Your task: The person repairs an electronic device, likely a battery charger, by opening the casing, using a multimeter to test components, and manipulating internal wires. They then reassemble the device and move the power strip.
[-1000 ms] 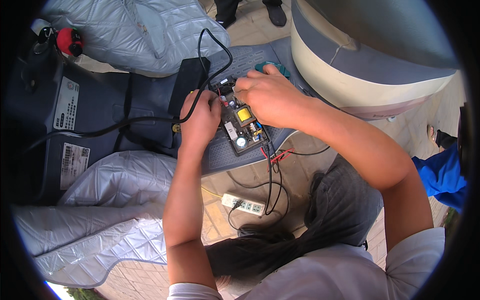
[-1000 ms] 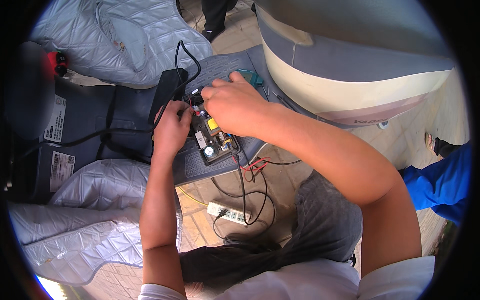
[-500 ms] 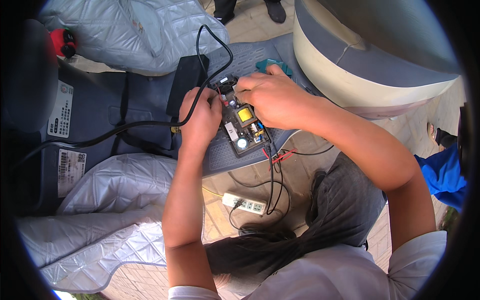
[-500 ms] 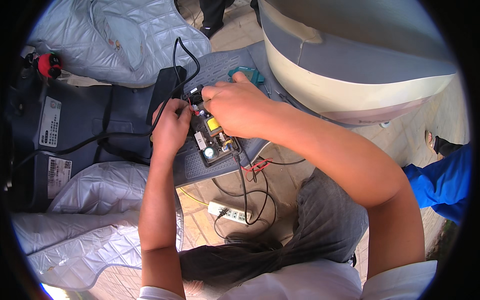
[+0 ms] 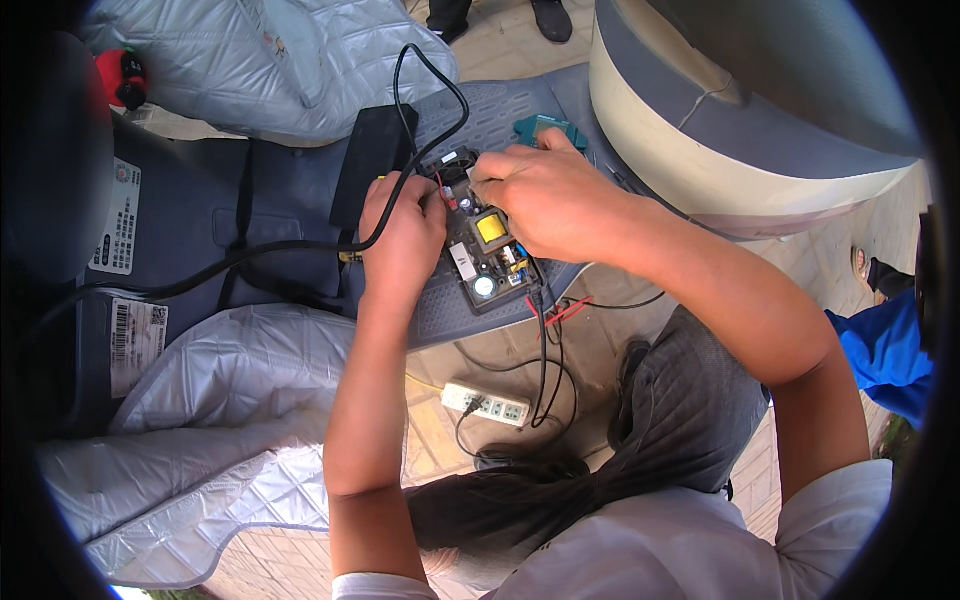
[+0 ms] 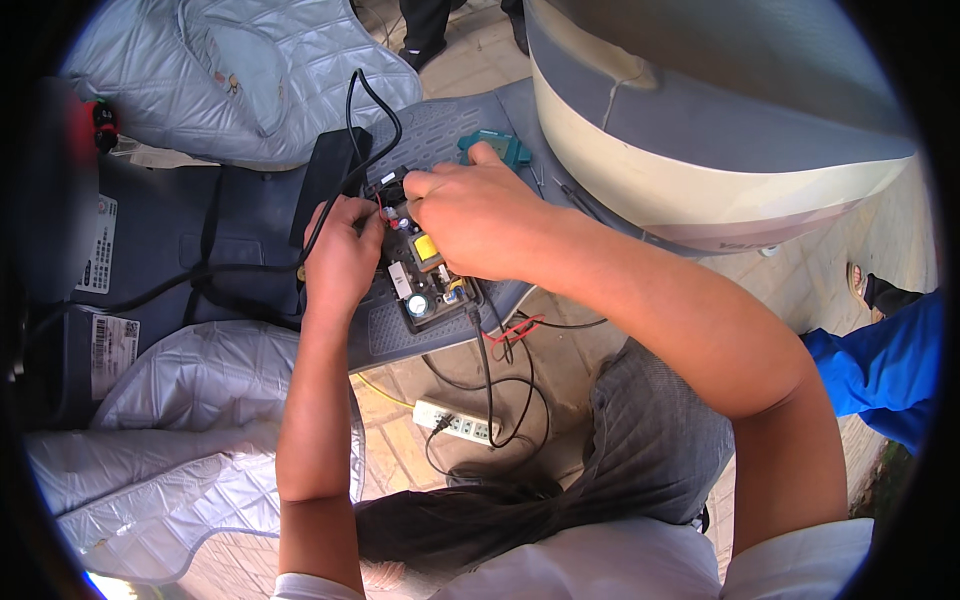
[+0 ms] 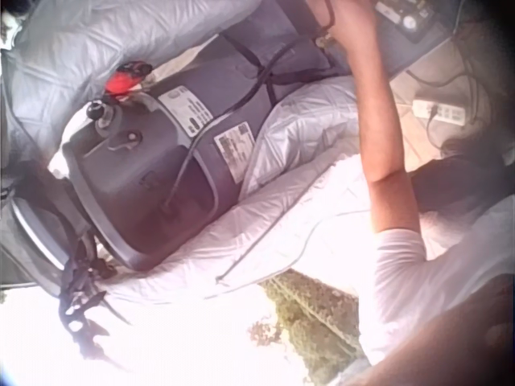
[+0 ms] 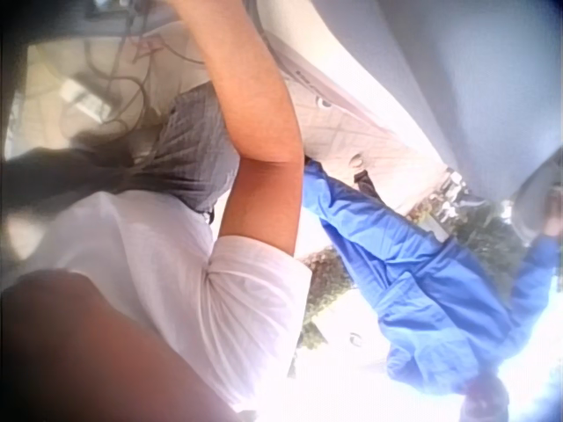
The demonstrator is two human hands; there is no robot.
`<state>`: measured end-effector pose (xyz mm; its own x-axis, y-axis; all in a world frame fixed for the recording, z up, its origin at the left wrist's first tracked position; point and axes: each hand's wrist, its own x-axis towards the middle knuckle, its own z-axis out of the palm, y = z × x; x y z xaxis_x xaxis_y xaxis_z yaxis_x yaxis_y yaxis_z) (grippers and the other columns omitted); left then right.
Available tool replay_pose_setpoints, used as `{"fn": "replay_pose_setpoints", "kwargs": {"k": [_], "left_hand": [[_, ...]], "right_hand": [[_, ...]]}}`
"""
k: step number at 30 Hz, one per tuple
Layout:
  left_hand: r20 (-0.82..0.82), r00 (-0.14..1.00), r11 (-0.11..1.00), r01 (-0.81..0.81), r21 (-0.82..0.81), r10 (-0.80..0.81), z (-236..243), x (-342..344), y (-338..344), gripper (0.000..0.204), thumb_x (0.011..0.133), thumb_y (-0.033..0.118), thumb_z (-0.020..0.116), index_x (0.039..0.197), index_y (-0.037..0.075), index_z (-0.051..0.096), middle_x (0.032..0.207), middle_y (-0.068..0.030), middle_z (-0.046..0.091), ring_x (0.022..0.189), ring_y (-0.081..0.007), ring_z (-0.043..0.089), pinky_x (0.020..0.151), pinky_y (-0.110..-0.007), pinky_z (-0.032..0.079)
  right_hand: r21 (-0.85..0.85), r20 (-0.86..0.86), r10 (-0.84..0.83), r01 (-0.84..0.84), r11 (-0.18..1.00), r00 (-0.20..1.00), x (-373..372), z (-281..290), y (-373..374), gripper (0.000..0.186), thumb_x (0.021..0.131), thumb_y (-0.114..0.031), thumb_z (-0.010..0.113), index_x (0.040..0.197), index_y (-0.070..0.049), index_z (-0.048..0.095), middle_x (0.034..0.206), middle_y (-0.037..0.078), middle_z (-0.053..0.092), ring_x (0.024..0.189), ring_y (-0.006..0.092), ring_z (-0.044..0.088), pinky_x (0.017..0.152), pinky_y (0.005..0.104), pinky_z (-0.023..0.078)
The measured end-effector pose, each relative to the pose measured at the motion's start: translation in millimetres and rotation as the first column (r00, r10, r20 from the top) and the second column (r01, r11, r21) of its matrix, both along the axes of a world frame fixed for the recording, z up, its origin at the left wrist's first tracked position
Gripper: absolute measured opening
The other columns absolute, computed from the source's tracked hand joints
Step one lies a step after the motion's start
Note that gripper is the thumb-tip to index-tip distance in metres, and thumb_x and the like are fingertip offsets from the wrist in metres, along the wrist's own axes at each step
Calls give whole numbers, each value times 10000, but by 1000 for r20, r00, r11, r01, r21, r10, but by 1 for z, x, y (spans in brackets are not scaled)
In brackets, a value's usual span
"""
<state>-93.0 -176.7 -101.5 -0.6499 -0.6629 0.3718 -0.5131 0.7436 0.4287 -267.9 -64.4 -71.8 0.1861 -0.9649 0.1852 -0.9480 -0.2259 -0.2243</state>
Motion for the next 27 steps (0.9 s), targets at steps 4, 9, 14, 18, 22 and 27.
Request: {"fn": "replay_pose_setpoints", "kwargs": {"k": [4, 9, 14, 18, 22, 27], "left_hand": [[4, 1000, 1000, 21, 19, -21, 7, 8, -2, 146, 807, 88, 723, 941, 29, 720, 829, -114, 631, 842, -314, 576, 759, -408, 479], [-51, 996, 997, 76, -12, -76, 2, 10, 4, 131, 790, 62, 727, 920, 44, 732, 854, -91, 635, 842, -294, 573, 756, -402, 494], [-43, 994, 994, 99, -47, -101, 2, 9, 3, 129, 810, 50, 715, 937, 41, 735, 862, -81, 646, 846, -290, 576, 770, -388, 494], [-27, 992, 976, 115, -183, -122, -2, 5, 2, 113, 758, 8, 704, 864, 46, 718, 806, -93, 626, 804, -295, 575, 717, -406, 485], [-41, 994, 983, 92, -157, -99, -4, 6, 4, 107, 776, 50, 709, 882, 47, 724, 824, -98, 621, 829, -303, 572, 738, -413, 476], [-44, 999, 993, -10, 120, 15, 0, 15, -2, 184, 853, 196, 692, 922, 32, 738, 847, -139, 647, 842, -323, 575, 762, -404, 472]], "right_hand": [[43, -27, -24, 25, 999, 999, 2, 4, 2, 313, 766, -25, 618, 1067, -59, 699, 1064, 11, 599, 1026, 207, 595, 919, 440, 371], [80, -64, -28, 33, 996, 998, 3, 2, 1, 336, 771, -24, 621, 1100, -50, 684, 1079, 14, 604, 1024, 210, 595, 904, 434, 374], [-10, -64, -21, 21, 1000, 998, 5, 0, 3, 300, 716, -70, 700, 1016, -53, 706, 1015, 19, 602, 1009, 204, 592, 868, 413, 374], [-60, -42, -7, 5, 998, 999, 6, -2, -1, 275, 689, -92, 739, 962, -62, 721, 986, 19, 602, 1010, 202, 591, 852, 412, 380], [-20, -52, -17, 16, 1000, 999, 6, 2, -1, 269, 678, -97, 752, 945, -68, 725, 976, 17, 605, 999, 207, 599, 851, 417, 385], [-53, -92, -23, 18, 998, 996, 6, 3, -1, 272, 665, -97, 763, 933, -64, 726, 968, 17, 608, 979, 210, 607, 855, 415, 384]]}}
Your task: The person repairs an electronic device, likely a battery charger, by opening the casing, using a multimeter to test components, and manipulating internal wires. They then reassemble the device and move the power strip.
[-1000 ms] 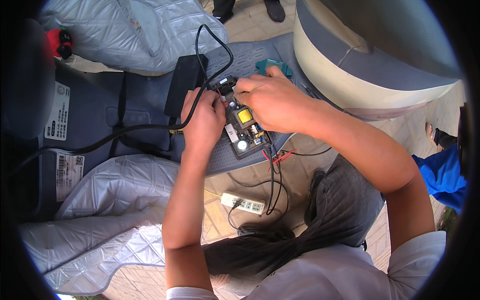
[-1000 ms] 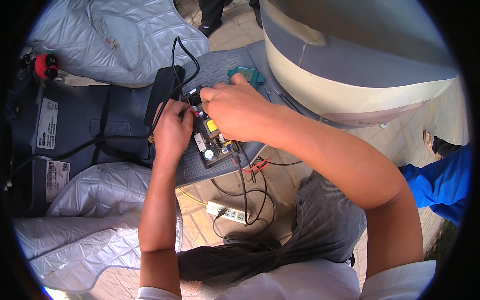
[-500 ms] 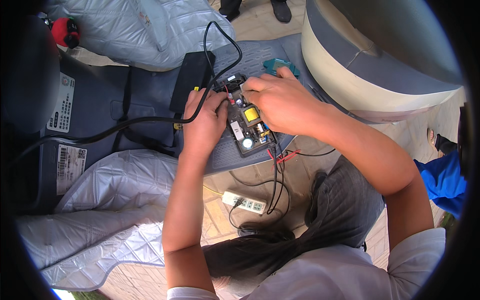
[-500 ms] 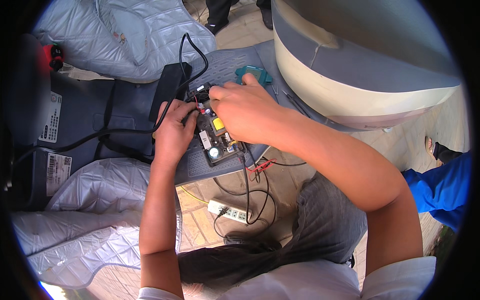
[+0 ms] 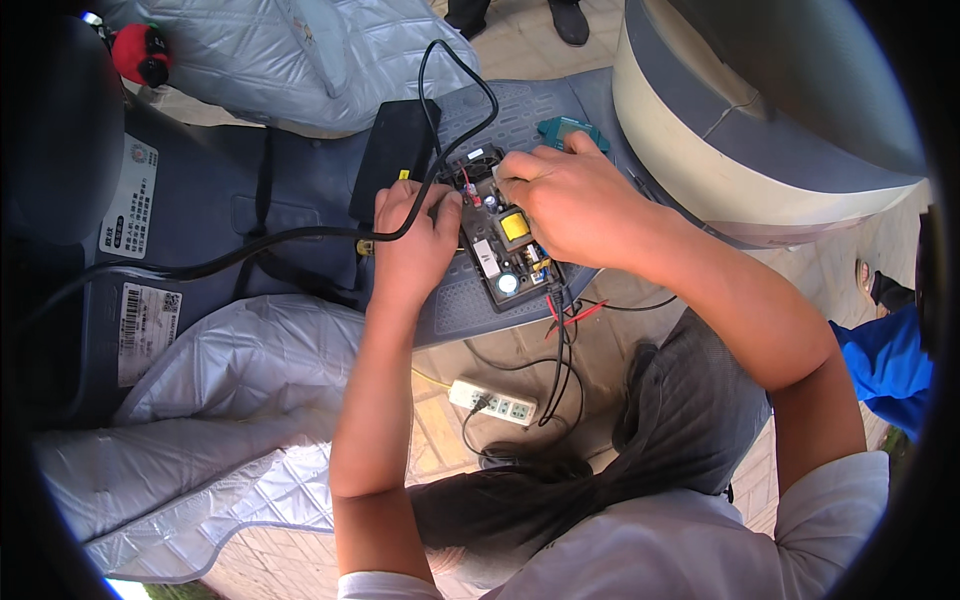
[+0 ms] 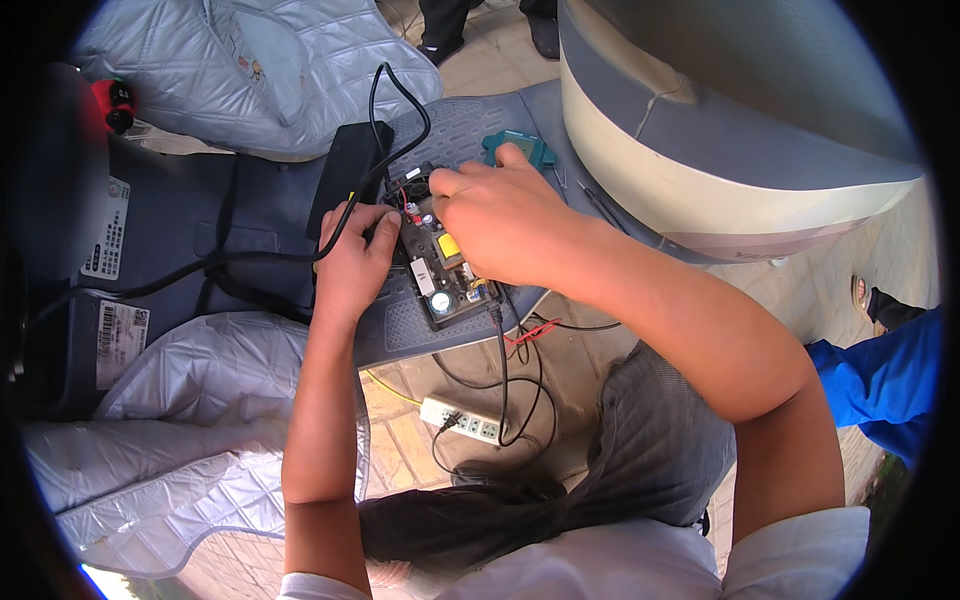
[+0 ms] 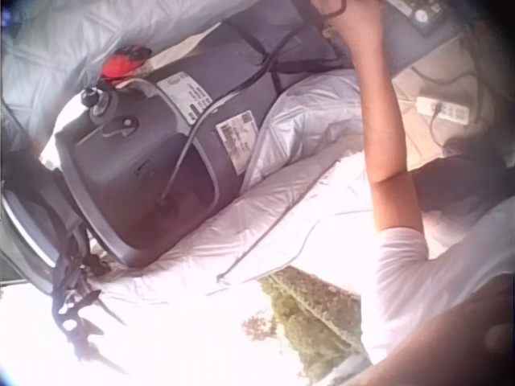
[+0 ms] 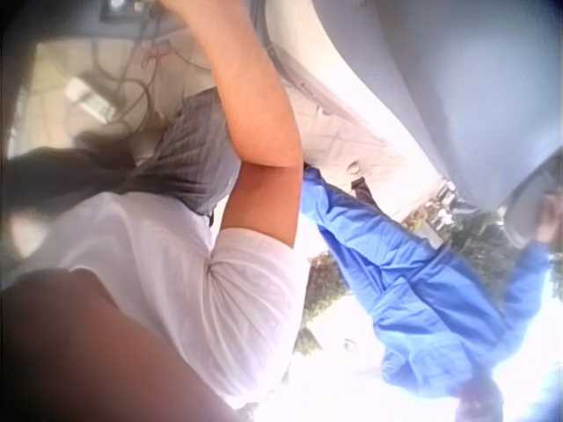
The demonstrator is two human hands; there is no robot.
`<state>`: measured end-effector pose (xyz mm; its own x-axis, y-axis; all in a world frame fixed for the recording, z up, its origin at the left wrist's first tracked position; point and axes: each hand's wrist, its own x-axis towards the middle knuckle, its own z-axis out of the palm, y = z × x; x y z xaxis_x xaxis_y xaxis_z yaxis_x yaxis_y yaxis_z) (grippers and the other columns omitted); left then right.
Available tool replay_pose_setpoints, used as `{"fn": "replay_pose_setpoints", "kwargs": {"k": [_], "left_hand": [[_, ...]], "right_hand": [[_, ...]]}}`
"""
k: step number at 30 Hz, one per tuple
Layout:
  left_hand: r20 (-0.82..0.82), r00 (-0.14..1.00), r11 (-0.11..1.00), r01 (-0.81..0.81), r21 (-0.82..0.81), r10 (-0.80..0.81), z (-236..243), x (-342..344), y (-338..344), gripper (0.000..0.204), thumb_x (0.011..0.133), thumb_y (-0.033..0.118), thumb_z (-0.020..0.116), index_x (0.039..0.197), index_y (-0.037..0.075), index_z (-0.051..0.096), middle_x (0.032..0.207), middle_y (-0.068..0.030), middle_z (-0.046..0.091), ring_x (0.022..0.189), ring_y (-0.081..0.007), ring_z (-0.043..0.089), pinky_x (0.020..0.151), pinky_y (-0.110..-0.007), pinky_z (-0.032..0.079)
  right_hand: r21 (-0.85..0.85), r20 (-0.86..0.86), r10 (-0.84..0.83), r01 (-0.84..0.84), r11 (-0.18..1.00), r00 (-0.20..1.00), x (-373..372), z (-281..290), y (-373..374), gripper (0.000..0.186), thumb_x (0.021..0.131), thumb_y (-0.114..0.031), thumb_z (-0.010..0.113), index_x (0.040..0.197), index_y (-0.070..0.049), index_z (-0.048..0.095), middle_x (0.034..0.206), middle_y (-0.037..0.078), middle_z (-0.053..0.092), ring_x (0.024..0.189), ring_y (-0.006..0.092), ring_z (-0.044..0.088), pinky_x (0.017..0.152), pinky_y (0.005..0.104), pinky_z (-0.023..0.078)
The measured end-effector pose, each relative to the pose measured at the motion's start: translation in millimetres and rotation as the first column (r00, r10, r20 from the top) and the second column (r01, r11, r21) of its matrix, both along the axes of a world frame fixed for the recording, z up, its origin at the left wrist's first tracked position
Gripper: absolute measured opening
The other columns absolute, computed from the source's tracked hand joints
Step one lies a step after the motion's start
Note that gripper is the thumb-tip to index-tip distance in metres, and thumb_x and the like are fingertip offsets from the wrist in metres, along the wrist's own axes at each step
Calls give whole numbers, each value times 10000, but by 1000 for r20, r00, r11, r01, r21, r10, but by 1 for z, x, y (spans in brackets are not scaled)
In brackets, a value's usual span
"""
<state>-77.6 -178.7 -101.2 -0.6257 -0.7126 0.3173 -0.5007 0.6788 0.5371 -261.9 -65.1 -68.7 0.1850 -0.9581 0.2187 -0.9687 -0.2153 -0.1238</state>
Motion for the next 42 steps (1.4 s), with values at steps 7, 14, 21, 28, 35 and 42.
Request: {"fn": "replay_pose_setpoints", "kwargs": {"k": [7, 14, 21, 28, 35, 42], "left_hand": [[76, 995, 703, -103, 703, 70, 25, -15, -10, 206, 844, 195, 667, 862, -2, 721, 728, -52, 635, 718, -151, 543, 665, -326, 422], [78, 995, 628, -99, 772, 61, 31, -21, -31, 142, 815, 143, 699, 733, 34, 662, 693, 8, 567, 679, -99, 473, 628, -295, 368], [79, 997, 811, -60, 582, 17, 22, -20, -27, 202, 844, 142, 717, 718, -6, 662, 616, 11, 536, 616, -82, 437, 566, -295, 350], [-14, 990, 745, -98, 660, 142, 11, -22, -20, 252, 795, 199, 684, 764, -50, 660, 649, -133, 635, 620, -202, 578, 605, -361, 455], [69, 982, 740, -177, 649, 174, 14, -28, -17, 241, 769, 178, 669, 729, -57, 630, 671, -198, 634, 644, -282, 622, 635, -395, 483], [71, 991, 764, -129, 632, 109, 17, -23, -23, 255, 782, 185, 669, 729, -63, 644, 633, -184, 624, 606, -275, 608, 628, -390, 481]], "right_hand": [[54, 35, -19, 17, 998, 999, -1, 0, 2, 282, 661, -99, 768, 936, -53, 726, 980, 26, 610, 995, 215, 596, 859, 426, 380], [32, 33, 21, -22, 999, 999, -3, 0, 1, 273, 664, -101, 763, 930, -55, 725, 984, 23, 606, 1007, 211, 583, 863, 424, 378], [7, 76, 38, -39, 999, 996, -4, -3, 0, 242, 677, -80, 727, 916, -43, 720, 953, 11, 586, 970, 202, 567, 857, 413, 373], [13, 166, 54, -57, 998, 985, -4, 0, 0, 287, 684, -69, 691, 964, -6, 712, 949, 23, 569, 951, 204, 565, 850, 404, 368], [127, 192, 31, -56, 990, 981, -4, 10, 0, 394, 711, -70, 699, 1093, 26, 687, 1134, 46, 576, 990, 221, 578, 899, 417, 387], [31, 204, 28, -35, 999, 979, -2, 4, 2, 358, 720, -80, 661, 1059, 22, 711, 1012, 40, 570, 940, 207, 580, 855, 416, 370]]}}
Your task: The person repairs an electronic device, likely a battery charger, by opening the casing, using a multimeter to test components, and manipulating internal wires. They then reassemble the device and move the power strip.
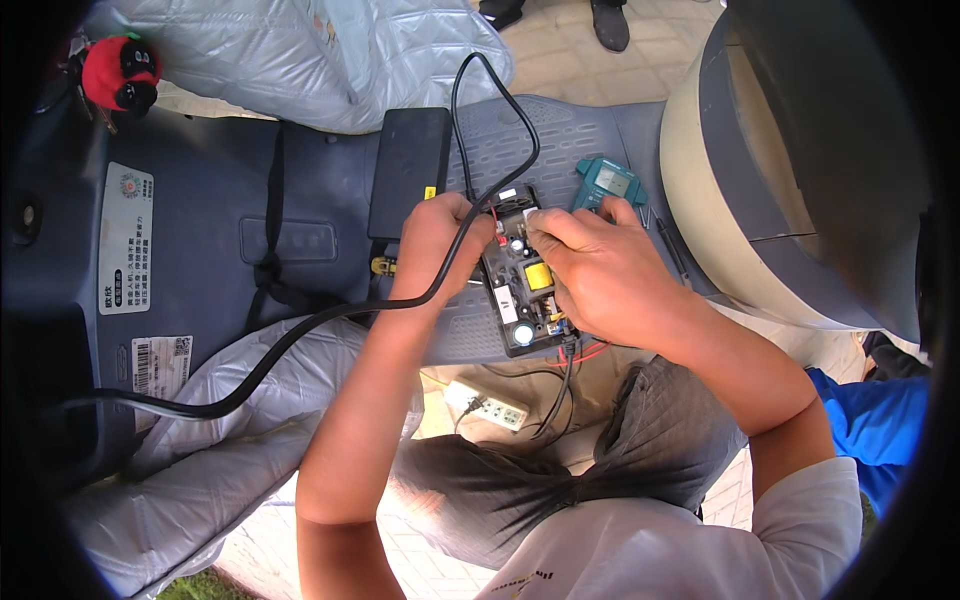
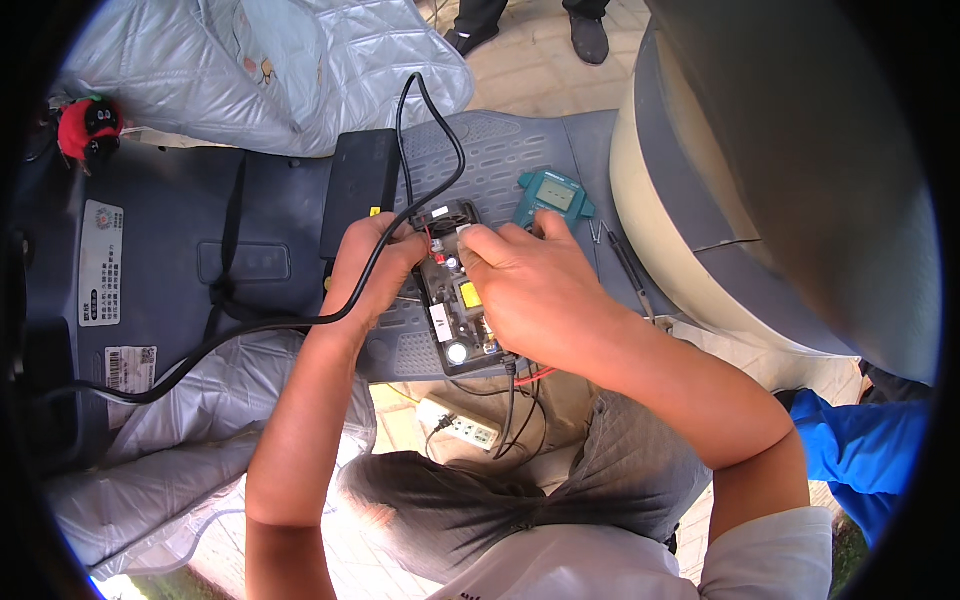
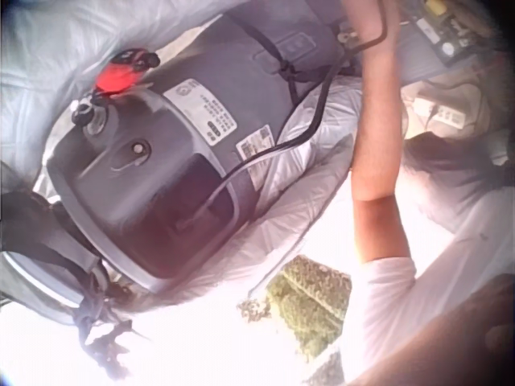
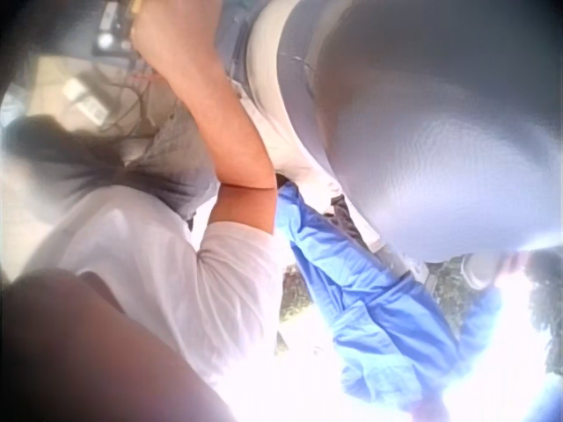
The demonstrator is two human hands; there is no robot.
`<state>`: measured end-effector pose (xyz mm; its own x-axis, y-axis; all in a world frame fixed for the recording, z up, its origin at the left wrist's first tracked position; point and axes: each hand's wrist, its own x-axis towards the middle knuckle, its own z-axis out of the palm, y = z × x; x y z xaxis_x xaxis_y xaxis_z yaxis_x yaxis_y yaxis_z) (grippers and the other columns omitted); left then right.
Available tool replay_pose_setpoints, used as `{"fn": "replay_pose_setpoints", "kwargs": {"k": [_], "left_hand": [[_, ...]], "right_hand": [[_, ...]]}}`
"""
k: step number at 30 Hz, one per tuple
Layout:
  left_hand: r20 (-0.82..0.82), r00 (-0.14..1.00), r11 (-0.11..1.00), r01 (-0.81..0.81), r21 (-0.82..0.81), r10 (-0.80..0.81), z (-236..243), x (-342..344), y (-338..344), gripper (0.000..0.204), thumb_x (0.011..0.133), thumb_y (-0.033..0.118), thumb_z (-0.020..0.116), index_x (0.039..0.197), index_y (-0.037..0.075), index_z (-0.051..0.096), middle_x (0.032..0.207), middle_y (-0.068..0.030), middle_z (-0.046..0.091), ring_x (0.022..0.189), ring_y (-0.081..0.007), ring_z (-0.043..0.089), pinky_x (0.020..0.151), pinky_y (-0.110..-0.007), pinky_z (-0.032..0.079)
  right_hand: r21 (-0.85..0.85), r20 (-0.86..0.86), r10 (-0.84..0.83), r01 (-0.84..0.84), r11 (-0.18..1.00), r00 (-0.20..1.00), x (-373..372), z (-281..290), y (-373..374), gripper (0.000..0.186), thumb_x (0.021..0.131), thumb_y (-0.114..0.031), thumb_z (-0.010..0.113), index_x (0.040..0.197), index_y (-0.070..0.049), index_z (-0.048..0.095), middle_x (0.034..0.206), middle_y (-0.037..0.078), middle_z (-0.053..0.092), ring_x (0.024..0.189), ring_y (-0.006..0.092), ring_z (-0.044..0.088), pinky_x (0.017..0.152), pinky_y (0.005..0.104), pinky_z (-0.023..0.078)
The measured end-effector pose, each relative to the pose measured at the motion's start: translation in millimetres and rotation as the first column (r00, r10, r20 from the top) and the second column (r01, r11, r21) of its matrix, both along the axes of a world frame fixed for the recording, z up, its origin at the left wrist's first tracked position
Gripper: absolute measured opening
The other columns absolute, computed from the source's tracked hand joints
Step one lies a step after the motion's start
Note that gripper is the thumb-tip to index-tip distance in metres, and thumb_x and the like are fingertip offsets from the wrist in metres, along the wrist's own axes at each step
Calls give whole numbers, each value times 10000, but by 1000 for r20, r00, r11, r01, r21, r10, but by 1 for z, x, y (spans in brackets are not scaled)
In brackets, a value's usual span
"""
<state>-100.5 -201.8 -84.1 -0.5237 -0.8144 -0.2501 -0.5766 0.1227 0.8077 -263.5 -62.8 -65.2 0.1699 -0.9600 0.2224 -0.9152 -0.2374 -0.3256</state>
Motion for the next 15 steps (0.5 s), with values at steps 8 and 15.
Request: {"fn": "replay_pose_setpoints", "kwargs": {"k": [8, 15], "left_hand": [[-153, 983, 985, -119, -124, 100, -23, 7, 17, 219, 826, 177, 667, 835, -40, 689, 783, -175, 659, 723, -284, 645, 698, -381, 496], [-235, 956, 936, -237, -262, 176, -28, 9, 40, 133, 880, 114, 699, 873, -18, 682, 841, -131, 618, 719, -233, 627, 681, -342, 513]], "right_hand": [[-36, 197, -178, 188, 981, 964, -23, 8, 32, 325, 816, -22, 658, 1138, 16, 637, 1135, 126, 625, 949, 338, 658, 797, 448, 538], [98, -165, -494, 513, 853, 853, -29, -7, 88, 438, 843, -50, 650, 1243, 99, 554, 1001, 214, 628, 737, 366, 693, 633, 412, 592]]}}
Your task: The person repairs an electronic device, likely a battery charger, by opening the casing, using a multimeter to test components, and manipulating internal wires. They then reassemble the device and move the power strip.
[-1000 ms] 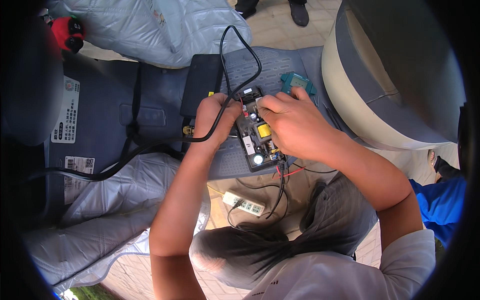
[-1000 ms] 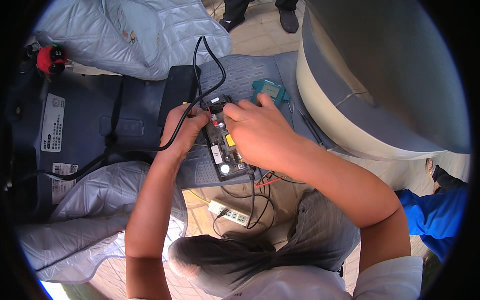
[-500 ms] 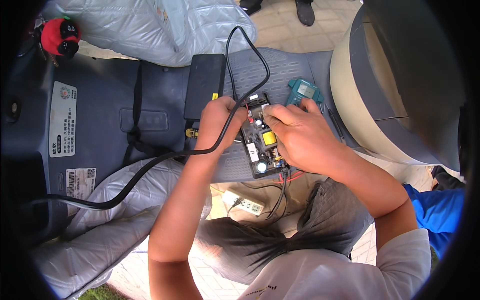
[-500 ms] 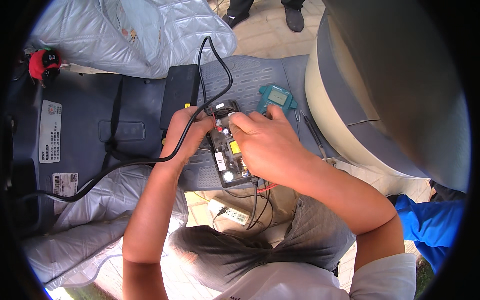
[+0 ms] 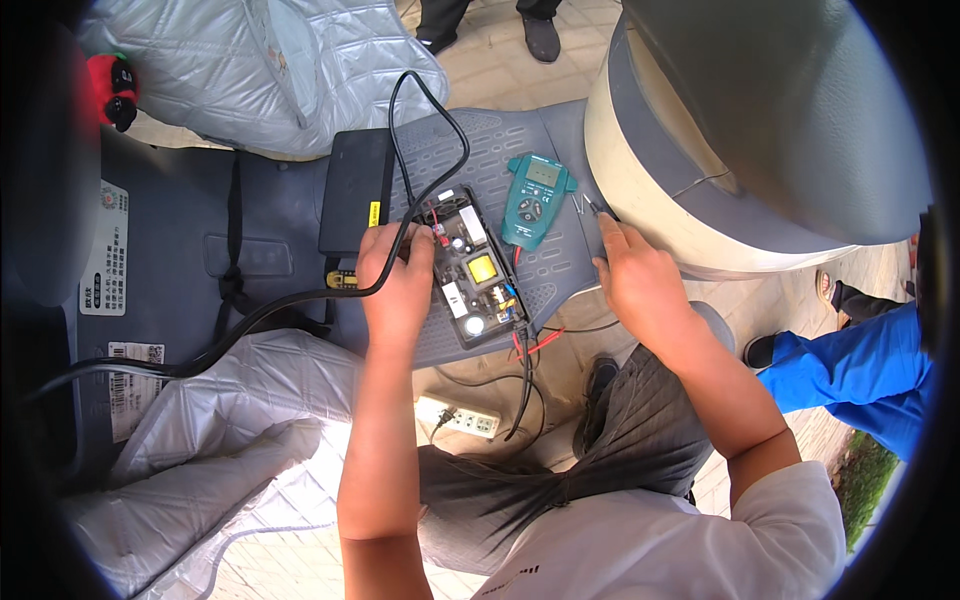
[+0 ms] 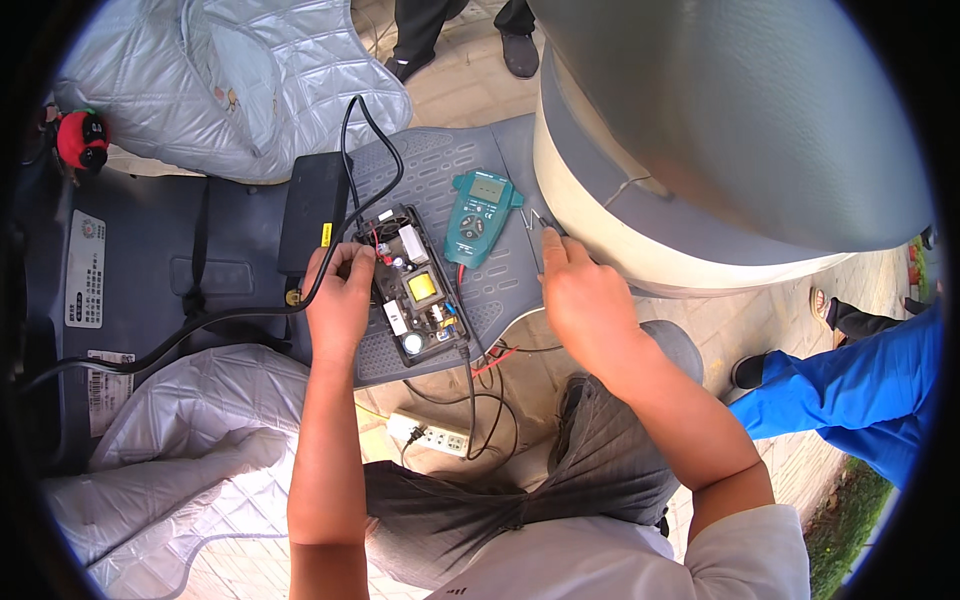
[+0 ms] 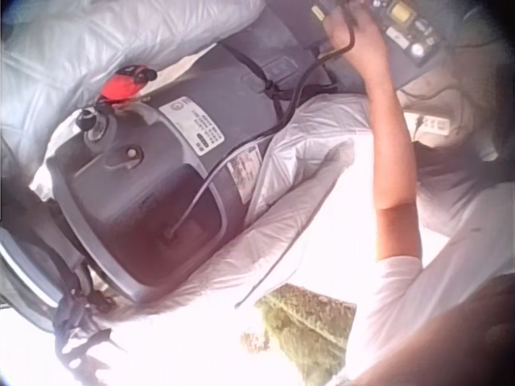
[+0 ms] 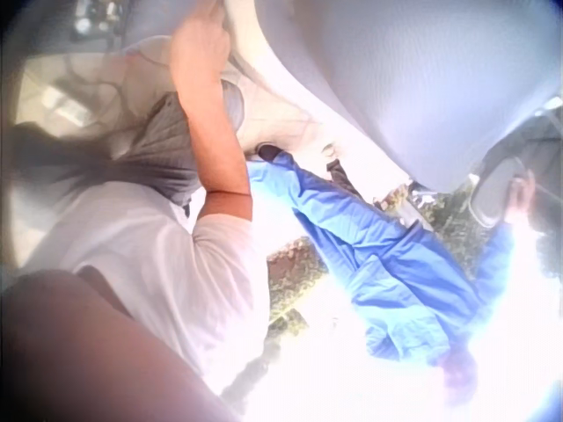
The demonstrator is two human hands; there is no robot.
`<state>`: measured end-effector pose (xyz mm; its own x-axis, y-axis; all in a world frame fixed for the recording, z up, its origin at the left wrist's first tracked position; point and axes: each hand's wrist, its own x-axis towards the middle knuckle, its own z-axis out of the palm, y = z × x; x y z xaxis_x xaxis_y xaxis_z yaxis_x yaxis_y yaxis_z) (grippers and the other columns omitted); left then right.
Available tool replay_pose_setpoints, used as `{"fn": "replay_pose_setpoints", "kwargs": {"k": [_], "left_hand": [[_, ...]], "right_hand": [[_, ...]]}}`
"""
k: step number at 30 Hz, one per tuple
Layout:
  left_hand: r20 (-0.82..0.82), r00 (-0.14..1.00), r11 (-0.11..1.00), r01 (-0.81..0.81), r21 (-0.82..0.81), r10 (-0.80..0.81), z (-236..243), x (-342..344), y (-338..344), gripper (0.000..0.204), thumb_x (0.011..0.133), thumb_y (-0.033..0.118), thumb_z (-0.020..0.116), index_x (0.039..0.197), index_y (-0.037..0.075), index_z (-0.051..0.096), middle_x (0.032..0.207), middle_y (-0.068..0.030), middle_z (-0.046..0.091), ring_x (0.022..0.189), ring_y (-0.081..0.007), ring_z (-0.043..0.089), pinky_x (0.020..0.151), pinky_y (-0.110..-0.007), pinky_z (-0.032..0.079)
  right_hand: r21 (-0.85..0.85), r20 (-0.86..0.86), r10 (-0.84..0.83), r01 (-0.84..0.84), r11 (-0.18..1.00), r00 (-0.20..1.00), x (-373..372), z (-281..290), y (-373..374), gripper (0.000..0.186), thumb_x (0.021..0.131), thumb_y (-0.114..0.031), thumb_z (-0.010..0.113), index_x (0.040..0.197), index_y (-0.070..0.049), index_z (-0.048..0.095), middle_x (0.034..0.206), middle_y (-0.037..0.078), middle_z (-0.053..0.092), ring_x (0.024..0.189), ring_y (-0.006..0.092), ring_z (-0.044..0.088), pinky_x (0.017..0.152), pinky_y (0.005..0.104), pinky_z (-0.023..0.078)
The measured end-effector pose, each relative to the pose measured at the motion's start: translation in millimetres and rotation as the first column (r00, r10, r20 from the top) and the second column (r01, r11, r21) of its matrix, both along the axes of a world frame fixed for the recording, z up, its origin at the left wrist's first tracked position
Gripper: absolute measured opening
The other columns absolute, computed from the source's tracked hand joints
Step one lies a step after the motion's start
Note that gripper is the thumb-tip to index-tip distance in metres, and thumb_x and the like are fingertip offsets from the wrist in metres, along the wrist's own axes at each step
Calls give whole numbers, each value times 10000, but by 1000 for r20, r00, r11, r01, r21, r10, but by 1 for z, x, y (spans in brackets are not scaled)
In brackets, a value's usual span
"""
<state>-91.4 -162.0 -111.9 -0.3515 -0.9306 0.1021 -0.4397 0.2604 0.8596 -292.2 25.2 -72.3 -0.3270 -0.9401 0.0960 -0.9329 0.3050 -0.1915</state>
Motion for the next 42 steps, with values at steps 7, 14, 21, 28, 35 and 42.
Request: {"fn": "replay_pose_setpoints", "kwargs": {"k": [7, 14, 21, 28, 35, 42], "left_hand": [[-235, 966, 994, -113, -12, 107, -23, -1, 26, 111, 922, 87, 668, 933, -23, 655, 974, -130, 568, 803, -221, 598, 723, -342, 515], [-193, 976, 949, -153, -276, 102, -34, 5, 49, 80, 918, 52, 667, 967, -2, 636, 1018, -142, 536, 918, -268, 554, 826, -366, 471], [-228, 970, 961, -137, -241, 81, -40, 7, 49, 85, 894, -2, 648, 974, 12, 622, 1030, -143, 539, 924, -270, 556, 825, -370, 474], [-235, 970, 965, -122, -232, 66, -39, 9, 49, 92, 899, 28, 662, 981, 12, 623, 1045, -150, 545, 916, -271, 562, 817, -371, 478], [-236, 969, 954, -138, -265, 75, -33, 4, 48, 97, 961, 104, 637, 971, 8, 624, 1016, -130, 554, 905, -225, 539, 815, -332, 451], [-187, 981, 948, -113, -296, 58, -37, 9, 48, 108, 918, 75, 677, 988, 7, 630, 1037, -151, 542, 913, -256, 550, 781, -354, 479]], "right_hand": [[116, -142, -80, 97, 989, 987, 5, -16, -20, 334, 796, -8, 610, 1121, 68, 604, 971, 174, 591, 684, 352, 696, 595, 411, 587], [61, -114, -77, 85, 995, 990, 3, -14, -9, 145, 852, -55, 632, 994, -36, 609, 910, 124, 601, 673, 330, 684, 573, 421, 557], [-347, 360, 73, 61, 936, 930, 14, 19, -23, 311, 854, 42, 675, 1145, -67, 656, 898, 130, 659, 656, 278, 625, 580, 352, 503], [-552, 655, 443, -13, 834, 613, 4, 12, -37, 260, 921, 63, 609, 1172, 16, 656, 972, 126, 618, 835, 179, 615, 730, 276, 494], [-507, 700, 454, -64, 859, 552, 7, 2, -49, 390, 881, 43, 664, 1267, 38, 606, 1085, 123, 579, 893, 155, 576, 743, 260, 477], [-609, 656, 483, 28, 793, 580, 15, -4, -61, 349, 908, -138, 728, 1191, 47, 639, 1042, 135, 607, 791, 173, 586, 673, 275, 467]]}}
